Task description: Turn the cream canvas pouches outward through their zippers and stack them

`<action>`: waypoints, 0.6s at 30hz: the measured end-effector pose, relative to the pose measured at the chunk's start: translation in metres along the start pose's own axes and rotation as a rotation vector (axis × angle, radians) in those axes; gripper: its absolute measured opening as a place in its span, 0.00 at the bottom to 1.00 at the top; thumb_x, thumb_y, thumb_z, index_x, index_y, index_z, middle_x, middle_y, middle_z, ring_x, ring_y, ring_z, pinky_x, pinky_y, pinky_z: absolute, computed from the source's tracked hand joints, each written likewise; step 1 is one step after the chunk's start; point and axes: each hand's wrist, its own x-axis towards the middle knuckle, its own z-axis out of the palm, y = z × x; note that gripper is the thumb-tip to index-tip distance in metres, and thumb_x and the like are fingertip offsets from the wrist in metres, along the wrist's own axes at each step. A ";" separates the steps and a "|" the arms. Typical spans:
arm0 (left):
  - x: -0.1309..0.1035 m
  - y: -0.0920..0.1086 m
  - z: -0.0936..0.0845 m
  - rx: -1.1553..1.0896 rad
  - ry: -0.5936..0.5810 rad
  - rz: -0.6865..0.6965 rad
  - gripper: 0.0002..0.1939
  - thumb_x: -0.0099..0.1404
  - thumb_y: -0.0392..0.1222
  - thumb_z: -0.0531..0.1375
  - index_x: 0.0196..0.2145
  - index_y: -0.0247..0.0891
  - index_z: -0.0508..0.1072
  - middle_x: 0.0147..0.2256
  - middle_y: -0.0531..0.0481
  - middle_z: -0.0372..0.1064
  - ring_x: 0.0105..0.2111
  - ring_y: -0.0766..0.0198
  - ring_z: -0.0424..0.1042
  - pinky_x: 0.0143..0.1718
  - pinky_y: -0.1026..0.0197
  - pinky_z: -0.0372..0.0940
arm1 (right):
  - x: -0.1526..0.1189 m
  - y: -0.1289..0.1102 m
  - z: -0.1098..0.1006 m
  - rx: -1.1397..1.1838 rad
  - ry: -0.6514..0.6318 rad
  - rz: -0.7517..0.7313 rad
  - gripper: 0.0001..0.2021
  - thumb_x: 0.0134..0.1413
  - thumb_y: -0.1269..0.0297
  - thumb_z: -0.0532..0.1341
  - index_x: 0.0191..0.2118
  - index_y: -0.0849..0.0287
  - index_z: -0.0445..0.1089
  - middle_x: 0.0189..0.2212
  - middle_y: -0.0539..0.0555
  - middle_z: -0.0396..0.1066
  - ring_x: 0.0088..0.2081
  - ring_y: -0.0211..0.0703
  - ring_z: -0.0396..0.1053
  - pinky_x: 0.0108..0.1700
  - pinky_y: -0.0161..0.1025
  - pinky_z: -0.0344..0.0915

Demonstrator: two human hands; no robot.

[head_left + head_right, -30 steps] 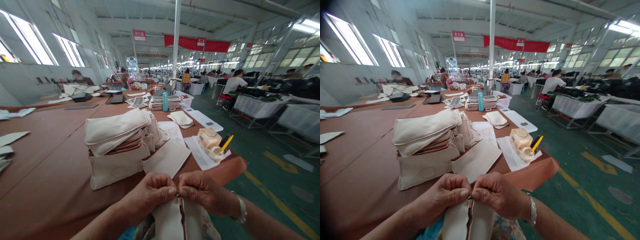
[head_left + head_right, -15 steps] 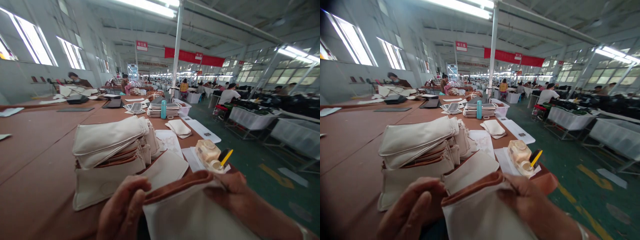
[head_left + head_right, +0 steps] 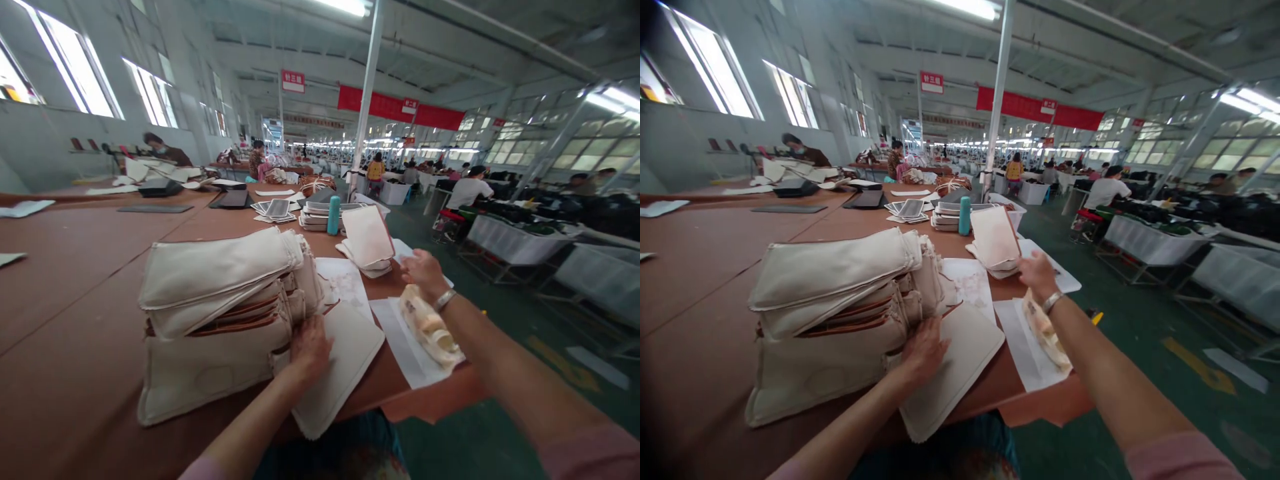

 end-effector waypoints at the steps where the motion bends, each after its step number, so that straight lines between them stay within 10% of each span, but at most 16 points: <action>1: 0.006 0.002 0.005 0.020 -0.003 -0.013 0.24 0.61 0.37 0.60 0.55 0.31 0.65 0.53 0.33 0.65 0.55 0.44 0.62 0.58 0.45 0.53 | -0.017 0.021 0.002 -0.030 -0.071 0.036 0.13 0.58 0.65 0.64 0.48 0.63 0.68 0.39 0.54 0.72 0.34 0.40 0.72 0.31 0.36 0.71; 9: 0.009 0.015 -0.005 -0.067 -0.052 0.044 0.11 0.67 0.41 0.57 0.45 0.34 0.71 0.40 0.44 0.71 0.40 0.57 0.72 0.42 0.56 0.65 | -0.149 0.130 -0.020 -0.149 -0.299 0.118 0.24 0.57 0.52 0.60 0.52 0.65 0.66 0.45 0.66 0.73 0.44 0.55 0.75 0.37 0.48 0.75; 14: -0.044 0.027 -0.052 -0.203 -0.074 0.326 0.11 0.71 0.42 0.51 0.44 0.41 0.73 0.40 0.47 0.70 0.41 0.62 0.71 0.42 0.65 0.61 | -0.145 0.100 -0.049 -0.195 -0.239 -0.159 0.28 0.53 0.55 0.63 0.58 0.57 0.62 0.58 0.63 0.64 0.59 0.56 0.62 0.57 0.53 0.63; 18: -0.085 0.019 -0.110 -0.491 -0.188 0.547 0.13 0.72 0.44 0.52 0.43 0.39 0.75 0.35 0.49 0.66 0.33 0.66 0.66 0.35 0.67 0.58 | -0.127 0.043 -0.079 -0.068 -0.469 -0.247 0.28 0.57 0.58 0.61 0.62 0.53 0.60 0.58 0.61 0.64 0.57 0.54 0.64 0.53 0.51 0.66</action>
